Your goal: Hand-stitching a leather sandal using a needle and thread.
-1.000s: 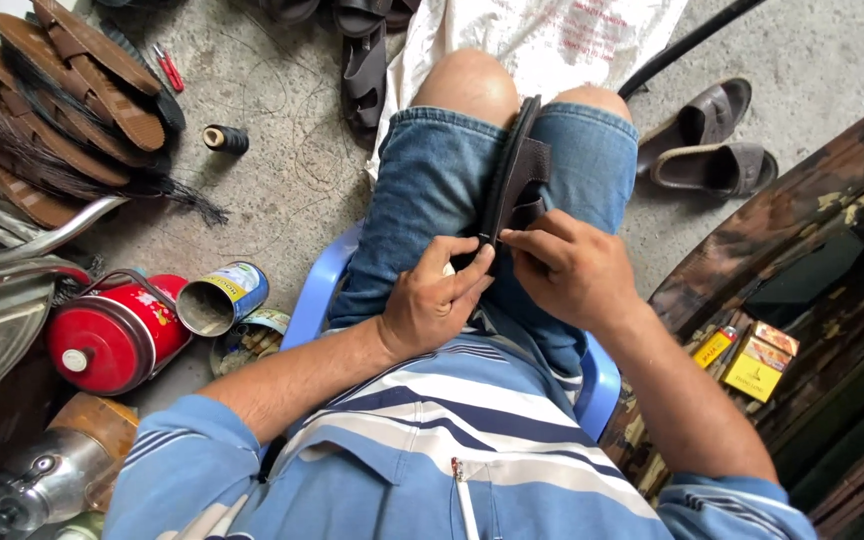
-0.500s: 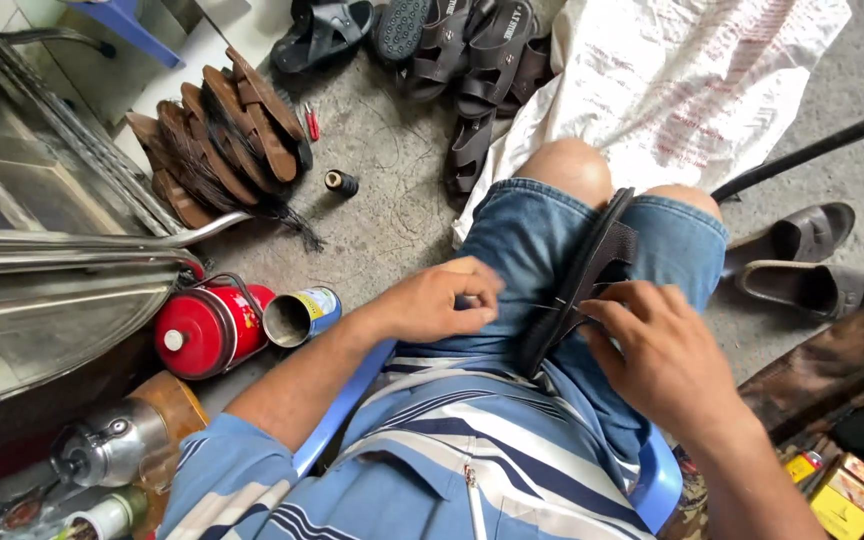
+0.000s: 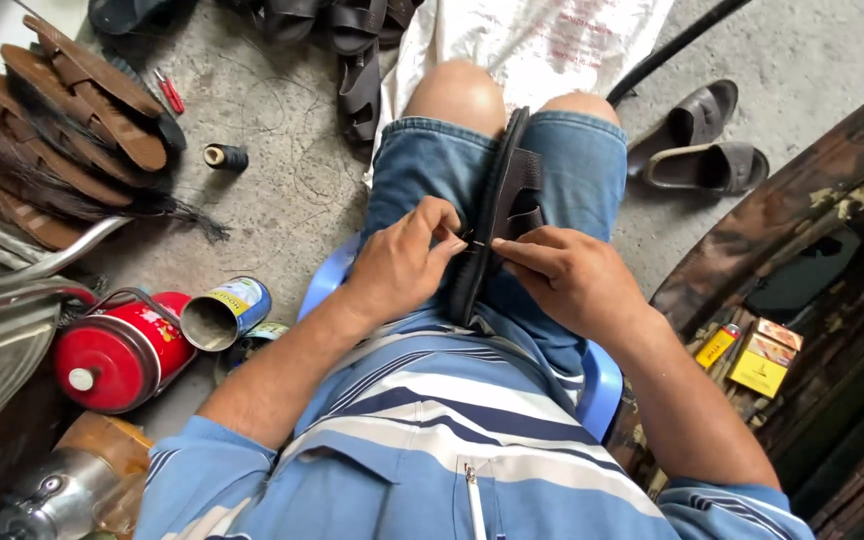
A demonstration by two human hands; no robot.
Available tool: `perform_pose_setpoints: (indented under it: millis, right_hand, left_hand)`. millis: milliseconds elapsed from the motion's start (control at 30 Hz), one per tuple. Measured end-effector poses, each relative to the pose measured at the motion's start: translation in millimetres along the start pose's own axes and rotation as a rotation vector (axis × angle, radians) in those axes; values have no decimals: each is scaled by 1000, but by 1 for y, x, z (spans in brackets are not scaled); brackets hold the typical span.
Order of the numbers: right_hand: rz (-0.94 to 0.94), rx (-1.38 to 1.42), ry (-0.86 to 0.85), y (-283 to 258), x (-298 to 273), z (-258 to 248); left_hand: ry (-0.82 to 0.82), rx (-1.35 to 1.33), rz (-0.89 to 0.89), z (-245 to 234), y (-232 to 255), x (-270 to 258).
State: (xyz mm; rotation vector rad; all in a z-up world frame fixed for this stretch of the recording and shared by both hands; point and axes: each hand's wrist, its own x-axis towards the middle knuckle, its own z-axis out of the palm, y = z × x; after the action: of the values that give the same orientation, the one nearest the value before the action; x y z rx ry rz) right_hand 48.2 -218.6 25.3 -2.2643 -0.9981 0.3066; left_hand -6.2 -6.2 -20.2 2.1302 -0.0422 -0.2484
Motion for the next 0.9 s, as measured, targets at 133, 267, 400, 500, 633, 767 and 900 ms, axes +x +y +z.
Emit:
perform_pose_setpoints:
  millis: [133,267,400,500,633,767,900]
  right_hand:
    - [15,-16,-35,10,-5,9]
    - [111,-105,-150,13,-11,13]
    - [174,-158,-306,-10,-4,-37]
    - [306,-112,-316,-9,-2,-66]
    - [210,-159,-254,-1,-8,-57]
    - [134,-28,-238,-4,-9,-53]
    - [151,-36,-218,-5,-9,-49]
  left_hand:
    - [-72,131,73,1,14,2]
    - [-224,119,122,-21,45,8]
    - [-311,214,116,-28,48,13]
    - [-302,170,17,-26,47,13]
    - [-216,154,75,-15,41,11]
    - [-158,123,79,-6,40,11]
    - [-116,51,82,-5,45,12]
